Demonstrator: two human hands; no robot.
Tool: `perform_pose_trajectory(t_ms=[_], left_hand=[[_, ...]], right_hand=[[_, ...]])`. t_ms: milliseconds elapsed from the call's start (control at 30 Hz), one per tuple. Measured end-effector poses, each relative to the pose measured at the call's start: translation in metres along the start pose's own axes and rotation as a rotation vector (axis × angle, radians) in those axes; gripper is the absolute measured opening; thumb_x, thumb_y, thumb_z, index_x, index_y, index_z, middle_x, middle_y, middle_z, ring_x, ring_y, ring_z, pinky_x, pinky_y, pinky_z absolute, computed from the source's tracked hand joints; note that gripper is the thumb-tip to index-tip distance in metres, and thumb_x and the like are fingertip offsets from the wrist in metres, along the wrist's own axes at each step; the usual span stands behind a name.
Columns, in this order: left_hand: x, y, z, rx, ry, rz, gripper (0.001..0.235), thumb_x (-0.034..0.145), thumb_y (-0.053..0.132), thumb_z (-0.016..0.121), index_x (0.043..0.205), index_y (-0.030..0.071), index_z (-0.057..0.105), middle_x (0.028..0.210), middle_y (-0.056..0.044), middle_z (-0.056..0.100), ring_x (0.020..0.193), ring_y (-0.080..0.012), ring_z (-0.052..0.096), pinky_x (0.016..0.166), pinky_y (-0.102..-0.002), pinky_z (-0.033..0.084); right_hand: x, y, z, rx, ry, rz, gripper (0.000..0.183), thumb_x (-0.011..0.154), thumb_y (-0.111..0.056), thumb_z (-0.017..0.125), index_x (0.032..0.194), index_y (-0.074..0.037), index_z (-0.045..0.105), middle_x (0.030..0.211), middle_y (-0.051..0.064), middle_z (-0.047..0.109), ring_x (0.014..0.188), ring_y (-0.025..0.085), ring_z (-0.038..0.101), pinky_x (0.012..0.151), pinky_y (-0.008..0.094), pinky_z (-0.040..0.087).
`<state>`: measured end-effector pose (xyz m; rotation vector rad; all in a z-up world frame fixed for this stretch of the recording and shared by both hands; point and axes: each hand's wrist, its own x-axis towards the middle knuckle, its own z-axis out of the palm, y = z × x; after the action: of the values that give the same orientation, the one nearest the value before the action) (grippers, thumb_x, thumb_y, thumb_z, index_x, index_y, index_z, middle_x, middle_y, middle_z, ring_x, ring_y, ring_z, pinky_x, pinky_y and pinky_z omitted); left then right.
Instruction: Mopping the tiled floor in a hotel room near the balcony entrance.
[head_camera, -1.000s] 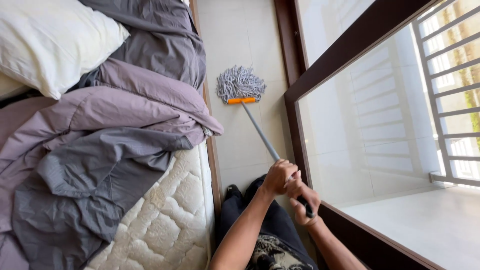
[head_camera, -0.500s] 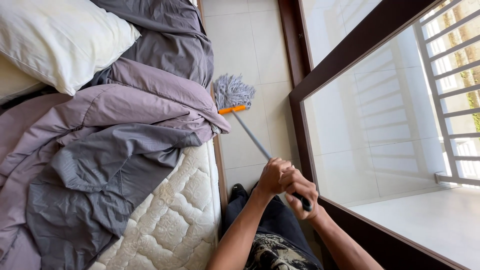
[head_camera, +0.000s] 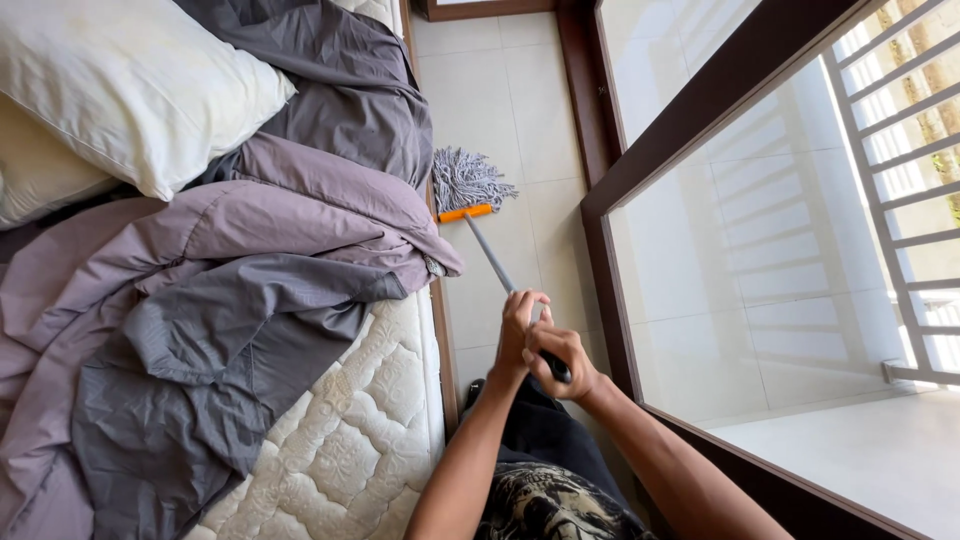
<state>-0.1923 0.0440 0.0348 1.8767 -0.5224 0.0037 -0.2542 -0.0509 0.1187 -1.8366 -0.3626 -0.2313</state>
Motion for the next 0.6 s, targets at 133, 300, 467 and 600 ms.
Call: perform_pose_trajectory(t_ms=[133, 300, 467, 600], left_hand=[[-0.044, -0.005, 0.001, 0.111, 0.139, 0.070, 0.017, 0.090, -0.002, 0.055, 0.107, 0.002, 0.058, 0.119, -0.024, 0.066, 0.121, -0.0461, 0.062, 0.109, -0.052, 0.049], [-0.058, -0.021, -0.004, 0.047, 0.002, -0.137, 0.018, 0.099, 0.008, 0.059, 0.116, 0.001, 0.057, 0.138, -0.036, 0.053, 0.124, -0.0504, 0.058, 0.096, -0.049, 0.055], [-0.027, -0.044, 0.001, 0.039, -0.015, -0.089, 0.022, 0.096, 0.007, 0.064, 0.116, 0.002, 0.059, 0.139, -0.033, 0.054, 0.124, -0.0496, 0.058, 0.093, -0.050, 0.056], [-0.006, -0.042, 0.002, 0.048, -0.060, -0.068, 0.015, 0.099, 0.008, 0.064, 0.113, 0.005, 0.061, 0.121, -0.020, 0.069, 0.133, -0.0433, 0.061, 0.092, -0.047, 0.057]], right_hand=[[-0.024, 0.008, 0.022, -0.030, -0.078, -0.022, 0.012, 0.078, 0.000, 0.058, 0.068, -0.001, 0.052, 0.067, 0.013, 0.054, 0.062, 0.028, 0.053, 0.061, 0.039, 0.046], [-0.028, 0.019, 0.036, -0.035, -0.168, -0.108, 0.016, 0.077, 0.001, 0.064, 0.069, -0.002, 0.050, 0.068, 0.014, 0.052, 0.064, 0.031, 0.054, 0.063, 0.042, 0.046], [-0.005, 0.034, 0.022, -0.036, -0.168, -0.081, 0.006, 0.078, 0.001, 0.061, 0.076, 0.000, 0.056, 0.075, 0.015, 0.057, 0.071, 0.032, 0.057, 0.069, 0.042, 0.050], [0.017, 0.019, 0.012, -0.097, -0.161, -0.044, 0.009, 0.079, 0.000, 0.063, 0.075, 0.000, 0.055, 0.074, 0.016, 0.057, 0.072, 0.033, 0.057, 0.070, 0.043, 0.050]])
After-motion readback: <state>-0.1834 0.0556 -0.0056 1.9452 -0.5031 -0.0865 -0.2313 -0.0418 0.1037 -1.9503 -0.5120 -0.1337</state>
